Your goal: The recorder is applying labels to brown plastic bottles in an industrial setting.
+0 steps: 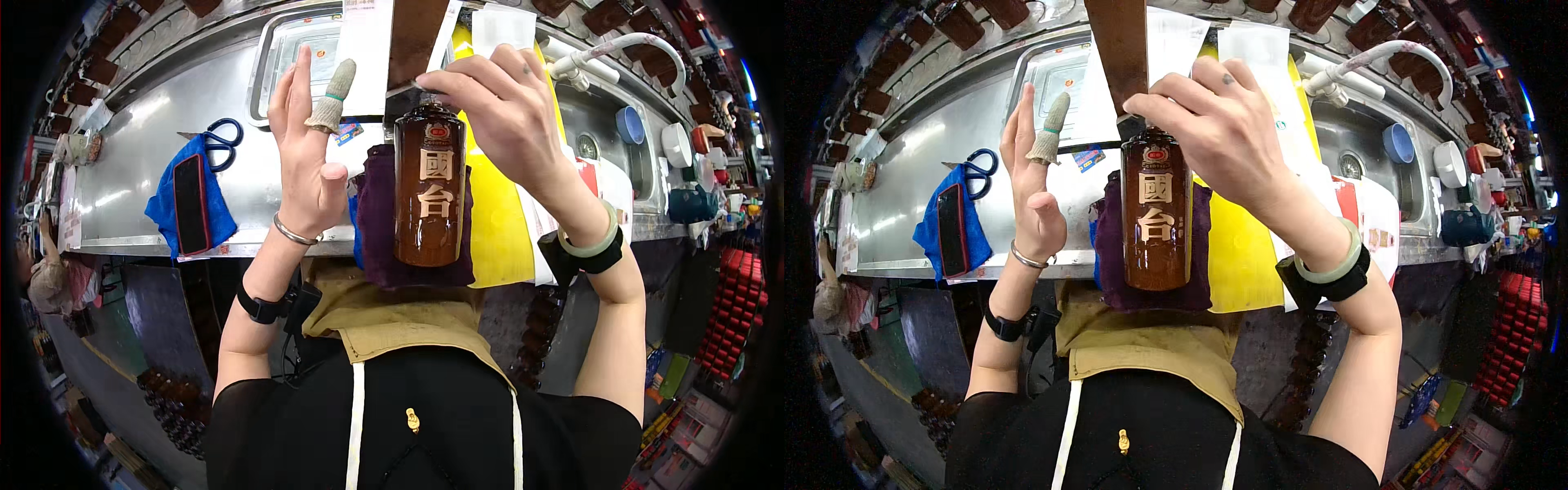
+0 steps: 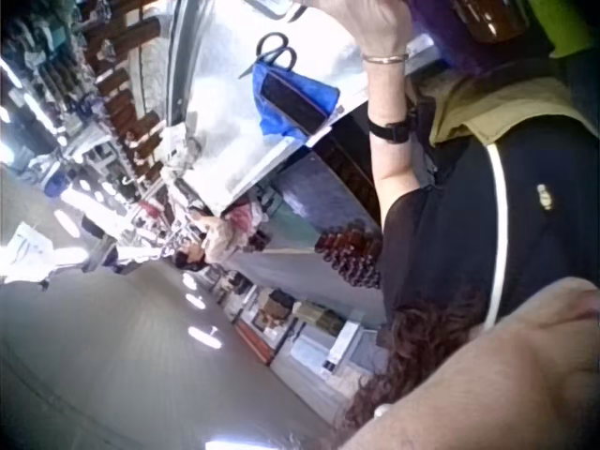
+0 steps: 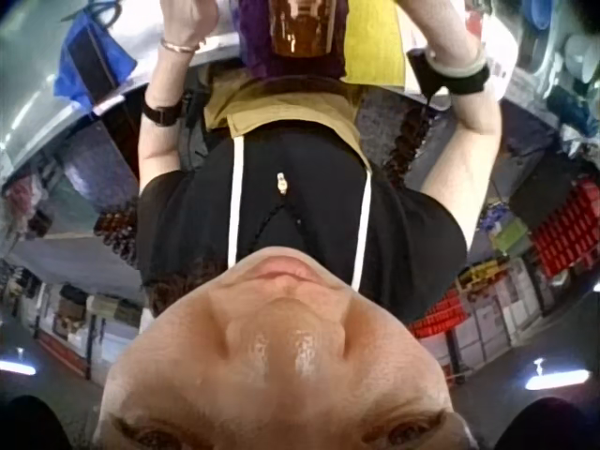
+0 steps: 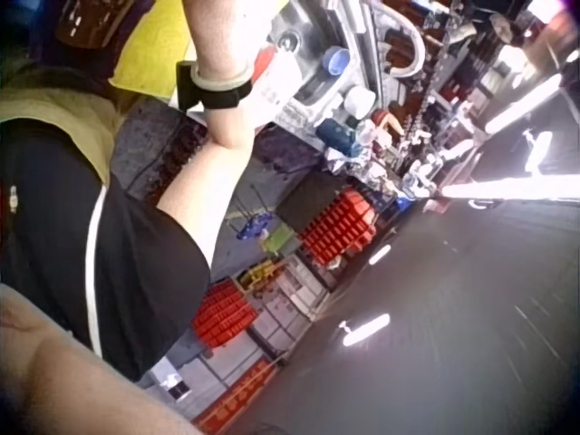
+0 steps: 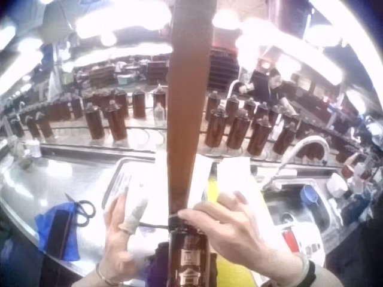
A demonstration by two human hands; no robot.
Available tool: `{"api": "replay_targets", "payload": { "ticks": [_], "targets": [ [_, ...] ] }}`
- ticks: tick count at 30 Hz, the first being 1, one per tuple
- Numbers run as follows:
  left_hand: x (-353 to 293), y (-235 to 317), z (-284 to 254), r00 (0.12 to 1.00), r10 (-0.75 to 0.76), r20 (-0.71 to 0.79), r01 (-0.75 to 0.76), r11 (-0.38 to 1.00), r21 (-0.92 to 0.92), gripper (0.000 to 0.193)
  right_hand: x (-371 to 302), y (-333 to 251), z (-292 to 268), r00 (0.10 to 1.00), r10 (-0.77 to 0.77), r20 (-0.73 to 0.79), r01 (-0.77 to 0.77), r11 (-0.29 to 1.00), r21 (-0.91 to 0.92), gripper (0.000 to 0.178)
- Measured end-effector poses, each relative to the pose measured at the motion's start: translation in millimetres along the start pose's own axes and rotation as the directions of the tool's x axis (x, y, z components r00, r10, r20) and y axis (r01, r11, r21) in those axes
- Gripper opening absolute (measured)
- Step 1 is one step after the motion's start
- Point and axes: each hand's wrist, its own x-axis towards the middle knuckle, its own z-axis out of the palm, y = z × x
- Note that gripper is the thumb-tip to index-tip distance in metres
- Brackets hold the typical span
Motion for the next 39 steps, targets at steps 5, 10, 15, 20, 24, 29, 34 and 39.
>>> {"api": "replay_targets", "payload": {
  "ticks": [5, 10, 15, 20, 24, 29, 34, 39],
  "targets": [
    [-17, -6, -15, 0.992, -0.118, -0.043, 0.119, 0.993, 0.012, 0.111, -30, -60, -21, 0.918, -0.381, 0.114, 0.311, 0.866, 0.392, 0.030],
    [-27, -7, -12, 0.986, -0.165, -0.011, 0.164, 0.985, -0.054, 0.110, -31, -29, 14, 0.971, 0.220, 0.097, -0.239, 0.832, 0.500, 0.029],
    [-18, 14, 1, 0.980, 0.054, 0.192, -0.022, 0.986, -0.167, 0.101, -28, 19, 3, 0.881, 0.457, -0.126, -0.421, 0.876, 0.234, 0.023],
    [8, 18, 21, 0.877, 0.276, 0.393, -0.291, 0.957, -0.023, 0.087, -31, -6, -10, 0.786, 0.618, -0.027, -0.558, 0.727, 0.401, 0.022],
    [21, 15, 25, 0.866, 0.317, 0.387, -0.311, 0.947, -0.080, 0.078, -39, -12, -24, 0.687, 0.725, 0.035, -0.665, 0.610, 0.431, 0.023],
    [16, 5, 27, 0.880, 0.289, 0.377, -0.235, 0.955, -0.182, 0.083, -60, -9, -27, 0.581, 0.809, 0.084, -0.683, 0.428, 0.592, 0.022],
    [6, 6, 29, 0.853, 0.371, 0.368, -0.387, 0.922, -0.031, 0.091, -59, -11, -14, 0.589, 0.804, 0.078, -0.634, 0.400, 0.662, 0.023],
    [-34, 17, 13, 0.804, 0.360, 0.473, -0.366, 0.927, -0.082, 0.092, -48, -22, -18, 0.606, 0.788, 0.111, -0.637, 0.396, 0.661, 0.020]
  ]
}}
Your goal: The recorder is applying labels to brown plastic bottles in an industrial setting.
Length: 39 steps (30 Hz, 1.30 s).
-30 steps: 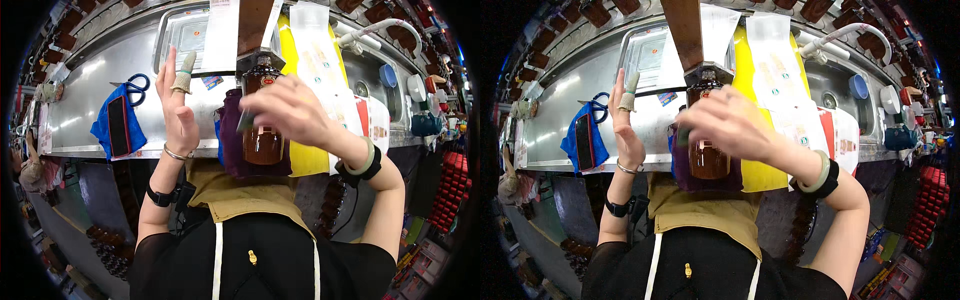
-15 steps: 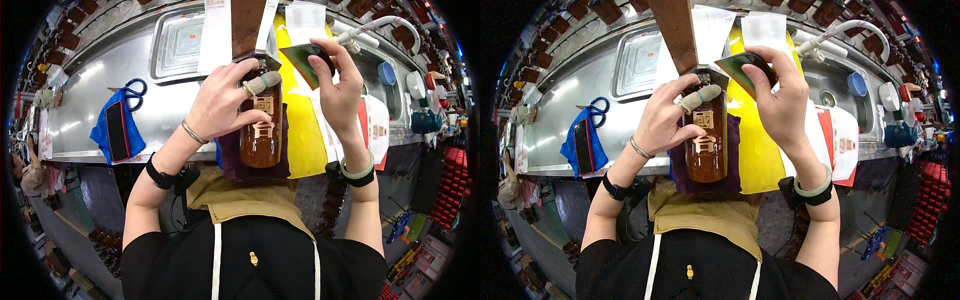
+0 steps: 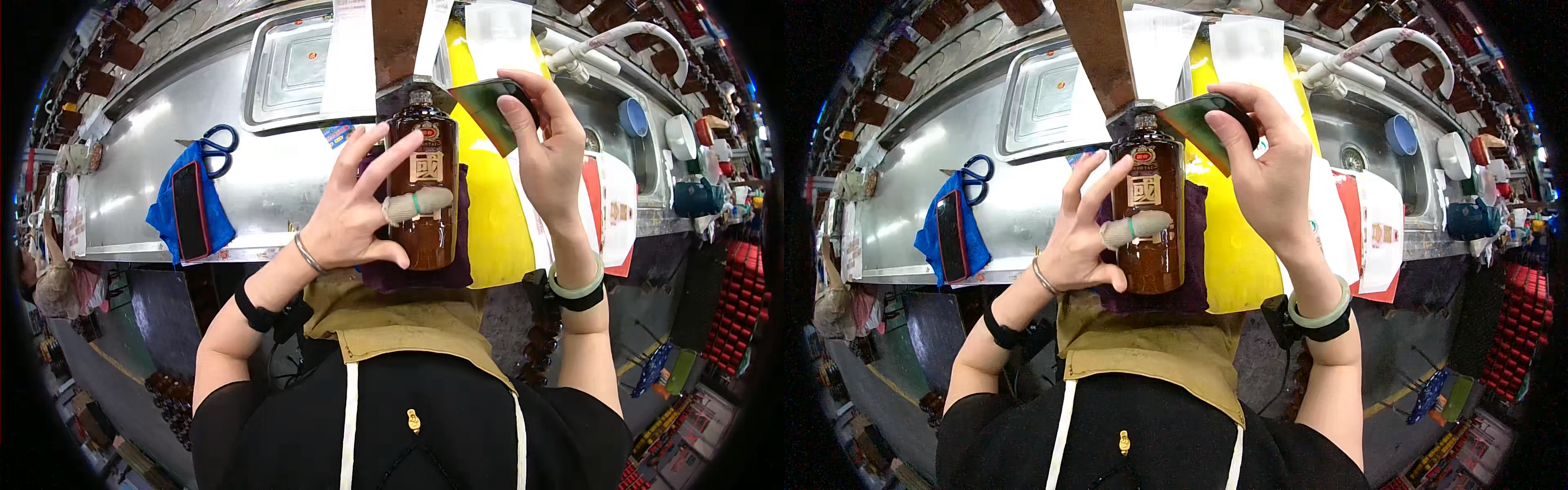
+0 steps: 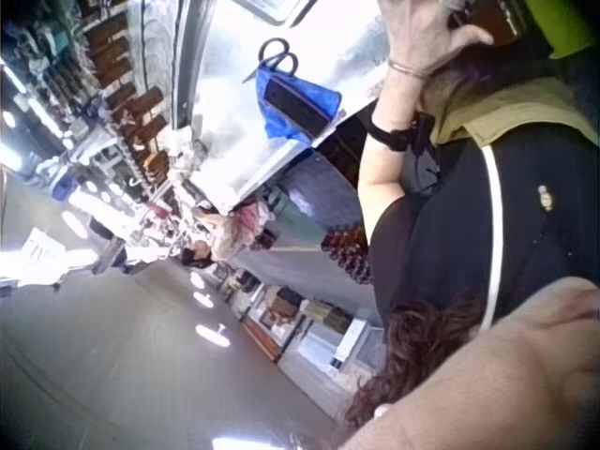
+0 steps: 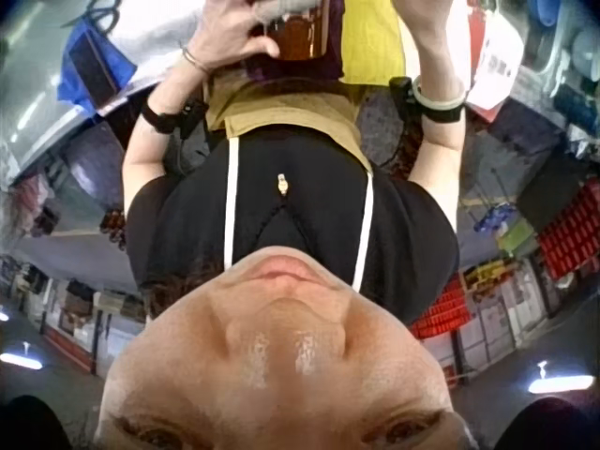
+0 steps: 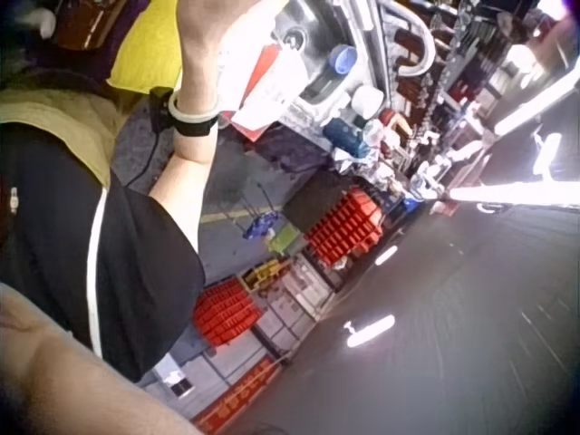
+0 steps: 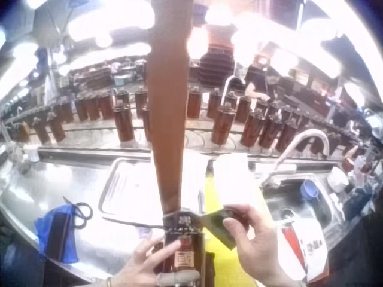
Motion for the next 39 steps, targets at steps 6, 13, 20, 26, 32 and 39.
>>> {"api": "replay_targets", "payload": {
  "ticks": [6, 13, 20, 26, 32, 39],
  "targets": [
    [-40, 30, 3, 0.953, -0.251, -0.168, 0.218, 0.957, -0.193, 0.096, 0, -15, 11, 0.727, -0.547, 0.415, 0.684, 0.631, -0.366, 0.029],
    [-46, 30, 3, 0.653, -0.600, -0.463, 0.482, 0.800, -0.356, 0.114, -35, -30, 35, 0.581, -0.484, 0.655, 0.687, 0.723, -0.075, 0.025],
    [-47, 47, 15, 0.844, -0.487, -0.225, 0.324, 0.797, -0.509, 0.121, -22, 7, 8, 0.686, -0.589, 0.427, 0.722, 0.626, -0.295, 0.024],
    [-36, 68, 41, 0.815, -0.513, -0.270, 0.394, 0.832, -0.392, 0.103, -77, -11, 16, 0.854, -0.471, 0.219, 0.467, 0.881, 0.077, 0.033],
    [-36, 73, 36, 0.817, -0.524, -0.239, 0.442, 0.836, -0.326, 0.097, -74, 21, 4, 0.980, 0.198, 0.027, -0.179, 0.928, -0.327, 0.043],
    [-33, 74, 36, 0.826, -0.504, -0.252, 0.415, 0.847, -0.334, 0.095, 0, 85, -100, 0.931, 0.286, -0.225, -0.318, 0.940, -0.121, 0.026]
  ]
}}
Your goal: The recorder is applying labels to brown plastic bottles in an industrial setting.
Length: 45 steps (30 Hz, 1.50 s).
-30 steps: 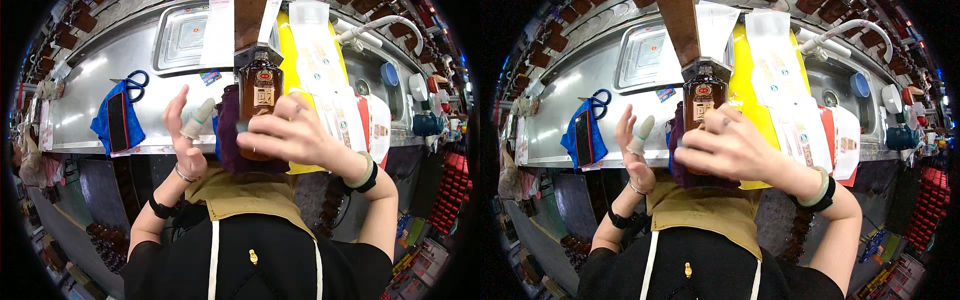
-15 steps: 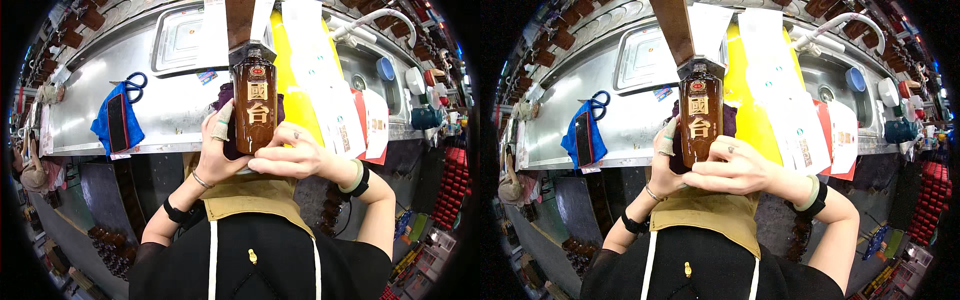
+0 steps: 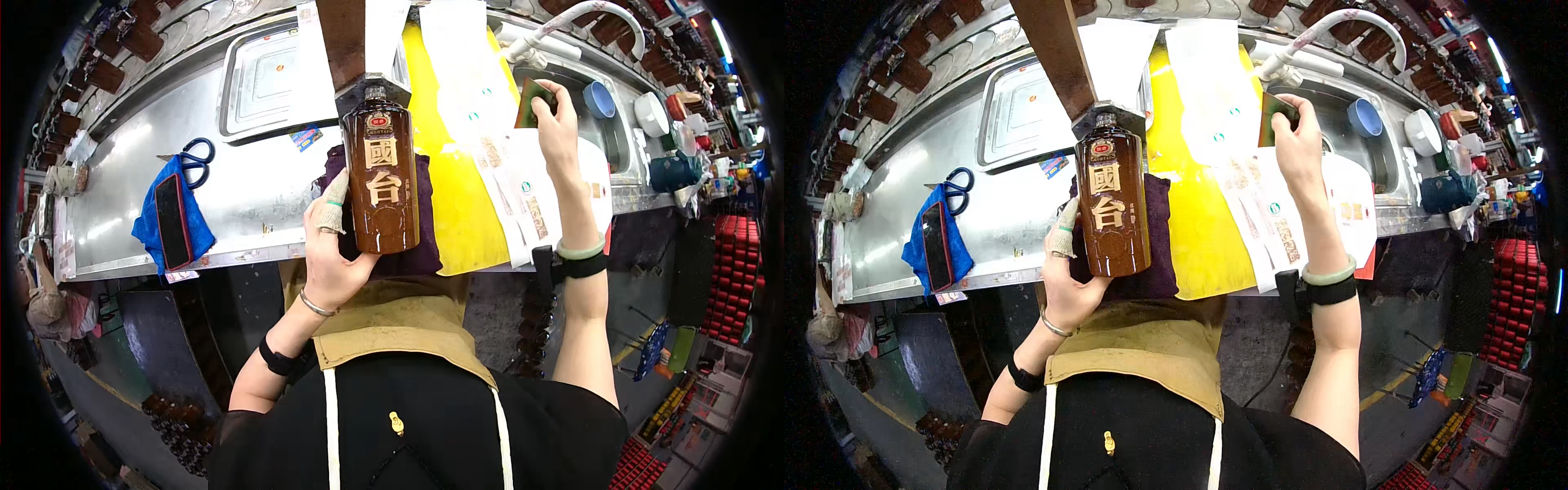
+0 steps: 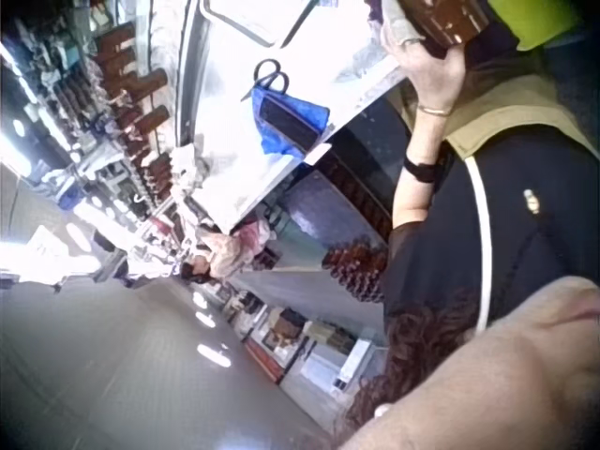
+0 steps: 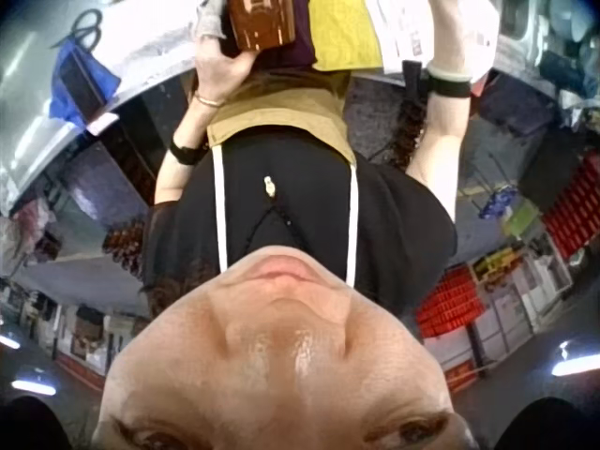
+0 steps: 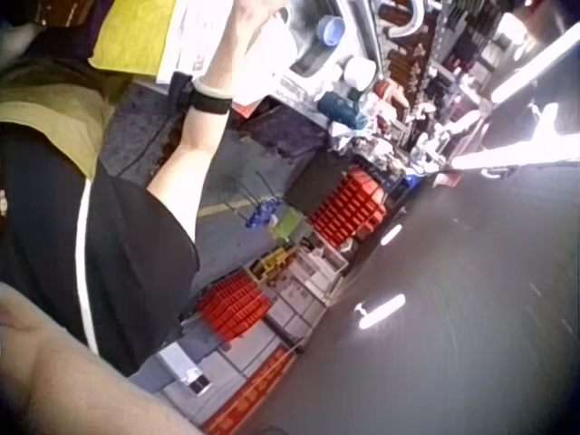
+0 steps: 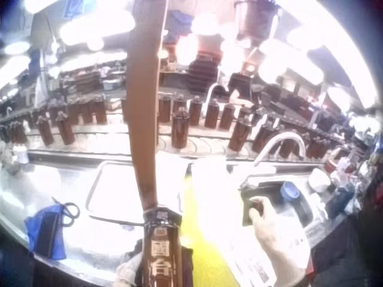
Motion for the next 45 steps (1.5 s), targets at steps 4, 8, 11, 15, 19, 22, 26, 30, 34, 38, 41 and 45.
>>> {"api": "replay_targets", "payload": {
  "ticks": [4, 8, 11, 15, 19, 22, 26, 30, 34, 38, 41, 45],
  "targets": [
    [-4, -1, -1, 0.998, -0.057, 0.004, 0.057, 0.995, -0.084, 0.093, 22, 5, 1, 0.987, 0.103, 0.125, 0.014, 0.714, -0.700, 0.065],
    [-7, -2, -7, 0.997, -0.078, 0.012, 0.079, 0.991, -0.106, 0.095, 43, 68, -7, 0.968, 0.235, 0.089, -0.060, 0.558, -0.827, 0.075],
    [2, 5, -6, 0.999, -0.040, 0.030, 0.043, 0.992, -0.115, 0.090, 60, 82, -36, 0.875, 0.443, 0.194, -0.172, 0.661, -0.730, 0.053],
    [-1, 5, -2, 0.988, -0.143, 0.059, 0.151, 0.973, -0.175, 0.088, 70, 95, -30, 0.899, 0.372, 0.230, -0.084, 0.663, -0.744, 0.046],
    [-14, -17, -5, 0.987, -0.110, 0.120, 0.133, 0.968, -0.212, 0.103, 78, 79, -24, 0.914, 0.382, 0.139, -0.138, 0.613, -0.778, 0.049],
    [1, -1, -8, 0.998, -0.018, 0.058, 0.029, 0.978, -0.208, 0.092, 65, 37, -13, 0.963, 0.171, 0.210, 0.007, 0.759, -0.651, 0.044],
    [38, -7, -24, 0.999, 0.031, 0.017, -0.027, 0.984, -0.173, 0.079, 23, -45, 8, 0.945, -0.040, 0.323, 0.140, 0.946, -0.293, 0.036],
    [76, 6, -23, 0.995, 0.104, -0.011, -0.102, 0.948, -0.300, 0.084, -27, -126, 24, 0.868, -0.091, 0.488, 0.046, 0.994, 0.104, 0.036],
    [84, 21, -8, 0.970, -0.234, -0.067, 0.111, 0.668, -0.736, 0.096, -68, -185, 36, 0.737, -0.117, 0.666, -0.081, 0.962, 0.259, 0.041],
    [76, 20, -32, 0.915, 0.140, 0.378, 0.355, 0.167, -0.920, 0.068, -84, -191, 16, 0.711, -0.103, 0.695, -0.160, 0.939, 0.303, 0.037],
    [39, -22, -65, 0.933, -0.022, 0.359, 0.337, 0.402, -0.851, 0.040, -87, -174, 26, 0.673, -0.080, 0.736, -0.190, 0.942, 0.276, 0.035],
    [3, -9, -79, 0.866, -0.380, 0.326, 0.498, 0.594, -0.631, 0.034, -121, -129, 31, 0.704, 0.008, 0.710, -0.161, 0.976, 0.149, 0.034]
  ]
}}
